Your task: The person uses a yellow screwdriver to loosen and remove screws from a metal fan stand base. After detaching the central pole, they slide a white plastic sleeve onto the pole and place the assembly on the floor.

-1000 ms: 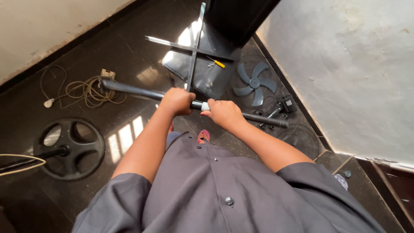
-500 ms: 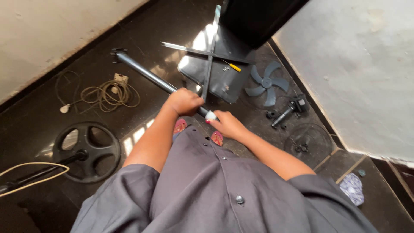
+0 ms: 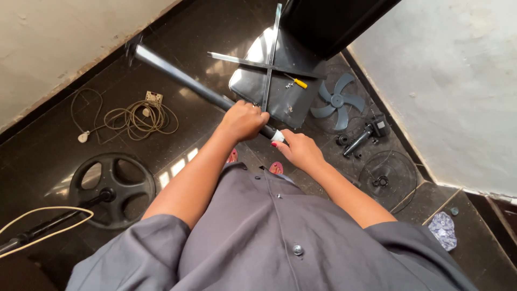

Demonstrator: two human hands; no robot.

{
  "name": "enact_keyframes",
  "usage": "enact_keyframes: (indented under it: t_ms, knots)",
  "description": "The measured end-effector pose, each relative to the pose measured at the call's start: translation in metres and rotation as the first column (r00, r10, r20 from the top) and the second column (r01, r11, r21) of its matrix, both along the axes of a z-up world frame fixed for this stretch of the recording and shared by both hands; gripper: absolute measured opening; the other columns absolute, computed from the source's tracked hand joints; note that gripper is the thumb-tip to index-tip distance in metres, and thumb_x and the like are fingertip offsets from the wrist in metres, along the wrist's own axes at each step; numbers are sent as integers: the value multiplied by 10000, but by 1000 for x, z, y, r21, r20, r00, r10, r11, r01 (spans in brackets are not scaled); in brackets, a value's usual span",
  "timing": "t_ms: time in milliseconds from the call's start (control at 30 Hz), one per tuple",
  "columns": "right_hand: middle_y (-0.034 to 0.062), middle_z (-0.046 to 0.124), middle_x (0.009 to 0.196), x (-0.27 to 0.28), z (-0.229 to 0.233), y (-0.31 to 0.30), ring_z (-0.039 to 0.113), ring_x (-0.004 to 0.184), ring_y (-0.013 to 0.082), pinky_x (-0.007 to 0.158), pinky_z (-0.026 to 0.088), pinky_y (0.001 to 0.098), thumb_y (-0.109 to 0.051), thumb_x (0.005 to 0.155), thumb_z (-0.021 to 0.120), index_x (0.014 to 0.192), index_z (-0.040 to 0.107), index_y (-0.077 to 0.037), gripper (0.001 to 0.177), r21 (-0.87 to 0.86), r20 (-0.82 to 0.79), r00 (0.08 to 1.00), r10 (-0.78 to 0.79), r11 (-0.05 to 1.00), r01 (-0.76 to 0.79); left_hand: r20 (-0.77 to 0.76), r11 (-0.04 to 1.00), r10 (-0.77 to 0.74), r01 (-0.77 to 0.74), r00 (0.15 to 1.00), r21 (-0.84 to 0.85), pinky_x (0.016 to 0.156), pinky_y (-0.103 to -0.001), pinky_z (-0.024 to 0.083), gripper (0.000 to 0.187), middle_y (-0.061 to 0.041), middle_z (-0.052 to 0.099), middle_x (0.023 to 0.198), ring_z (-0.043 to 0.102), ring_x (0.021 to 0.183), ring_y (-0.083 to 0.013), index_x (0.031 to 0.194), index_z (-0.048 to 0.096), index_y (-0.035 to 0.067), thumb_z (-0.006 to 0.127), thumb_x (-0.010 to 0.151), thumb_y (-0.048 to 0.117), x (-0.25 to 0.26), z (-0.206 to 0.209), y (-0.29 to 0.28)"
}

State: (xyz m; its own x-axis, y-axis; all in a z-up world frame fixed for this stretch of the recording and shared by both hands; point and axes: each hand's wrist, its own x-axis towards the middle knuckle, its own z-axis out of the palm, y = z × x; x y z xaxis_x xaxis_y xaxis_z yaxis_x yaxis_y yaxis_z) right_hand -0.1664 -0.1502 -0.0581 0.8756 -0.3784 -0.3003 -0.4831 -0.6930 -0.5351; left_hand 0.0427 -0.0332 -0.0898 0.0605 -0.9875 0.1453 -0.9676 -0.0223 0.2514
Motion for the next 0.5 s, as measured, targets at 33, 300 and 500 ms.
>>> enact_keyframes:
  t_ms: [33, 300, 500]
  knots:
    - [168, 705, 767, 4, 11, -1, 674, 723, 406, 609, 514, 507, -416, 918, 691, 1080, 671, -102, 354, -75, 12, 1000, 25, 997, -24, -20, 999, 34, -33, 999, 21, 679, -425, 521, 63, -70, 715, 732, 714, 756, -285, 773, 682, 141, 658, 815, 181, -1, 7, 0]
    - [133, 700, 787, 3, 50, -18, 697, 719, 356, 602, 529, 476, -425, 906, 714, 990, 615, -62, 385, -353, 46, 970, 238, 912, -207, -180, 958, 142, -89, 973, 272, 674, -468, 549, 136, -109, 717, 758, 701, 756, -340, 827, 733, 129, 719, 692, 141, -21, 35, -10]
    - [105, 677, 806, -6, 88, -24, 683, 750, 313, 633, 519, 458, -437, 824, 767, 976, 645, -90, 398, -493, -41, 954, 298, 824, -278, -221, 939, 194, -116, 956, 323, 728, -456, 561, 195, -129, 722, 774, 706, 786, -343, 855, 775, 153, 722, 668, 144, -44, 44, -19]
